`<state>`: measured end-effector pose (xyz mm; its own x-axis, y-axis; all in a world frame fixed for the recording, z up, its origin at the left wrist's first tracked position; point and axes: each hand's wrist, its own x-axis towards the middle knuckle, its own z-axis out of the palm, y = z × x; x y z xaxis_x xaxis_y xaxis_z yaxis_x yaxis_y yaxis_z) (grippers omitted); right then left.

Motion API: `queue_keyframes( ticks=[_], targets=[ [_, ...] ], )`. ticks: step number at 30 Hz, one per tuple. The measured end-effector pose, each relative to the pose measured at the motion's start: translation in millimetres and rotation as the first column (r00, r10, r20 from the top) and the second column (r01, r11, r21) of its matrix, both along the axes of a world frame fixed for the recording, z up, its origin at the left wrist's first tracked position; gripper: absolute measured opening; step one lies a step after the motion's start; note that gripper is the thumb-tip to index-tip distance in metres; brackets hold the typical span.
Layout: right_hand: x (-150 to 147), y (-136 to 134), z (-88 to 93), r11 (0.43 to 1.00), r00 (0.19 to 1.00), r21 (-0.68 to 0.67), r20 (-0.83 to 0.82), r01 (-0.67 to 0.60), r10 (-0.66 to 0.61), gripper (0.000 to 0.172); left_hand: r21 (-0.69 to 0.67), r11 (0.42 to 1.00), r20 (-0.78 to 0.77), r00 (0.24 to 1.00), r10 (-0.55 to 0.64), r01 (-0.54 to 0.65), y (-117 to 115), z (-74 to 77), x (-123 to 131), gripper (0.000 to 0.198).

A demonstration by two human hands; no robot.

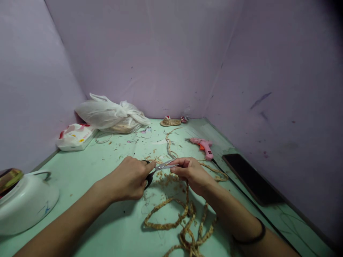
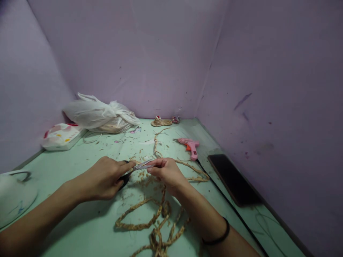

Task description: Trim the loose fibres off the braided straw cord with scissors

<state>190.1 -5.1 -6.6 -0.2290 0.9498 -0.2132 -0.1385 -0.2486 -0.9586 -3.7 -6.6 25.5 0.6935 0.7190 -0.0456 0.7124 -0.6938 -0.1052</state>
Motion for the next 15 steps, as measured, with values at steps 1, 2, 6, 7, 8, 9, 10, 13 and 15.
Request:
queue_keyframes(
  ticks=[1,2,6,7,8,9,10,13,15],
  targets=[
    [0.2,0.1,-0.1,1.000,1.000,0.002,0.003,-0.004,0.004,0.014,-0.007,1.000,0.005,1.000,-0.002,0.002,-0.2,0.2,0.0,0.048],
    [0.4,0.2,-0.1,1.000,1.000,0.004,0.011,-0.007,0.006,0.014,-0.016,1.000,0.013,1.000,-0.005,0.005,-0.4,0.2,-0.1,0.047],
    [1.2,0.7,-0.4,1.000,1.000,0.012,0.027,0.007,-0.008,0.013,-0.056,0.998,0.080,0.997,-0.013,0.017,0.3,-1.6,-1.7,0.043],
    [1.2,0.8,-0.7,1.000,1.000,0.011,0.022,0.013,-0.014,0.013,-0.068,0.997,0.104,0.994,-0.018,0.025,1.1,-2.0,-2.4,0.043],
    [1.0,1.0,-1.1,1.000,1.000,0.008,0.009,0.021,-0.021,0.013,-0.082,0.996,0.135,0.991,-0.022,0.033,2.3,-2.2,-3.3,0.043],
    [0.6,1.1,-1.6,1.000,1.000,-0.001,-0.012,0.029,-0.029,0.013,-0.096,0.995,0.173,0.985,-0.020,0.037,3.7,-2.3,-4.3,0.043],
    [0.0,1.3,-2.2,0.999,0.999,-0.016,-0.036,0.039,-0.040,0.014,-0.109,0.993,0.219,0.976,-0.009,0.034,5.4,-2.4,-5.6,0.041],
    [-2.9,1.9,-4.2,0.994,0.990,-0.082,-0.115,0.069,-0.078,0.015,-0.132,0.990,0.380,0.920,0.092,-0.044,11.2,-4.0,-9.3,0.029],
    [-4.9,2.1,-5.5,0.991,0.985,-0.117,-0.150,0.066,-0.083,0.014,-0.159,0.981,0.459,0.871,0.176,-0.114,14.3,-6.7,-10.6,0.021]
  ],
)
